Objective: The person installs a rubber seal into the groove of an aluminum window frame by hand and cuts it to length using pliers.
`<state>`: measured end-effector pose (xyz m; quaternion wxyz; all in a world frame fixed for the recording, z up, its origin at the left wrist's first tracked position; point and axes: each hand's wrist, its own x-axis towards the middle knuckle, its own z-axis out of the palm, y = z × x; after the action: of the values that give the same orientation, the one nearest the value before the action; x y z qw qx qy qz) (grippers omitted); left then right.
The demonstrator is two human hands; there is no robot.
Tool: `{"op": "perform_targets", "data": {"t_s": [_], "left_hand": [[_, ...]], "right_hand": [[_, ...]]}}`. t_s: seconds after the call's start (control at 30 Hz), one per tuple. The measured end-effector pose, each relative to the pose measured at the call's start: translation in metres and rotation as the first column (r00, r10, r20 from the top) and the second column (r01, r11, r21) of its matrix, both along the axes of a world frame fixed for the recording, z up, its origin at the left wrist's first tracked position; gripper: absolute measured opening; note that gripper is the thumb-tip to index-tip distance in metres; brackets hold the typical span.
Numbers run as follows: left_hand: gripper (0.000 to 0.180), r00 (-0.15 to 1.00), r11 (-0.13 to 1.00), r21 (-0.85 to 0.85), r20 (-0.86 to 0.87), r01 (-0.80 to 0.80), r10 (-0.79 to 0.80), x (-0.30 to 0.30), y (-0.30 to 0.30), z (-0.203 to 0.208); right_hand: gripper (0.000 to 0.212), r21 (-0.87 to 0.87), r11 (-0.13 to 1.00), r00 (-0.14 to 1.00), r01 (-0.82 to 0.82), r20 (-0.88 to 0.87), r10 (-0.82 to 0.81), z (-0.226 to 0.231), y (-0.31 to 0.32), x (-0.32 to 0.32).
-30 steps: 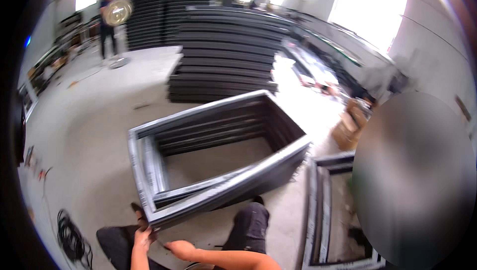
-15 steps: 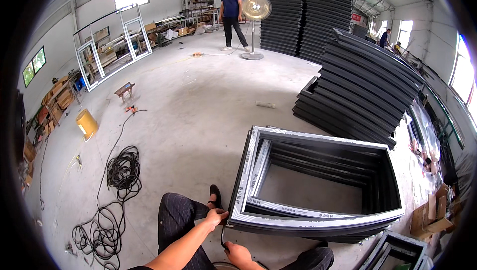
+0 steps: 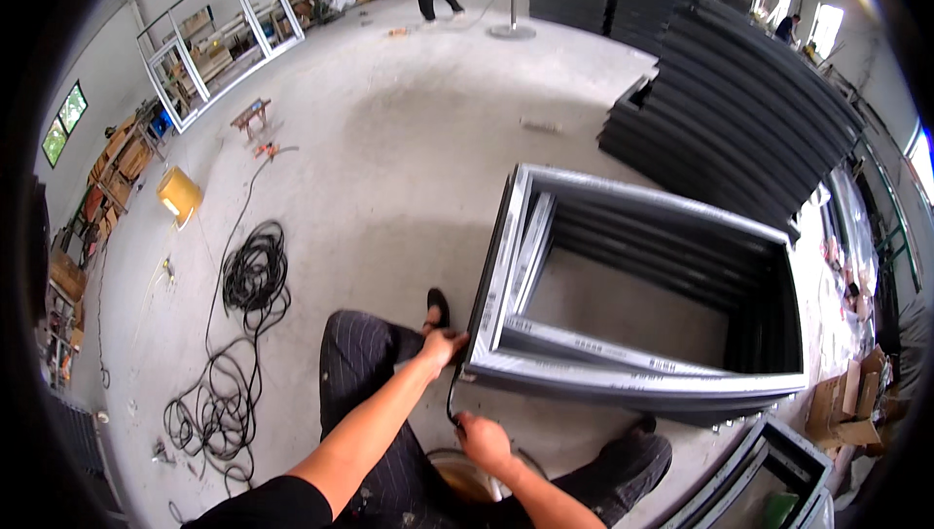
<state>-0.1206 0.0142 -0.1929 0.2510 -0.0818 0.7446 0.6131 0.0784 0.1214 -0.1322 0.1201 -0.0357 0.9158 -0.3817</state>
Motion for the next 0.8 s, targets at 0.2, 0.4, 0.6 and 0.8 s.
{"op": "perform_targets", "data": {"t_s": [0.2,0.4,0.6,0.8], "left_hand": [[0.033,0.951,0.993,0.08,0.29,0.091,-0.11,0.01,0.003,0.059],[0.025,0.939,0.991,0.095,0.323,0.094,-0.12,0.038,-0.023,0.048],[0.025,0.925,0.978,0.187,0.347,0.095,-0.156,0.052,-0.034,0.043],[0.031,0.882,0.941,0.318,0.402,0.118,-0.246,0.059,-0.043,0.041]], "right_hand": [[0.023,-0.15,0.983,0.992,0.109,-0.055,-0.118,0.02,0.02,0.0],[0.018,-0.098,0.955,0.942,0.281,-0.164,-0.294,0.045,0.04,-0.005],[0.012,0.081,0.919,0.873,0.387,-0.353,-0.336,0.047,0.051,-0.017],[0.011,0.176,0.875,0.829,0.45,-0.447,-0.336,0.039,0.05,-0.024]]}}
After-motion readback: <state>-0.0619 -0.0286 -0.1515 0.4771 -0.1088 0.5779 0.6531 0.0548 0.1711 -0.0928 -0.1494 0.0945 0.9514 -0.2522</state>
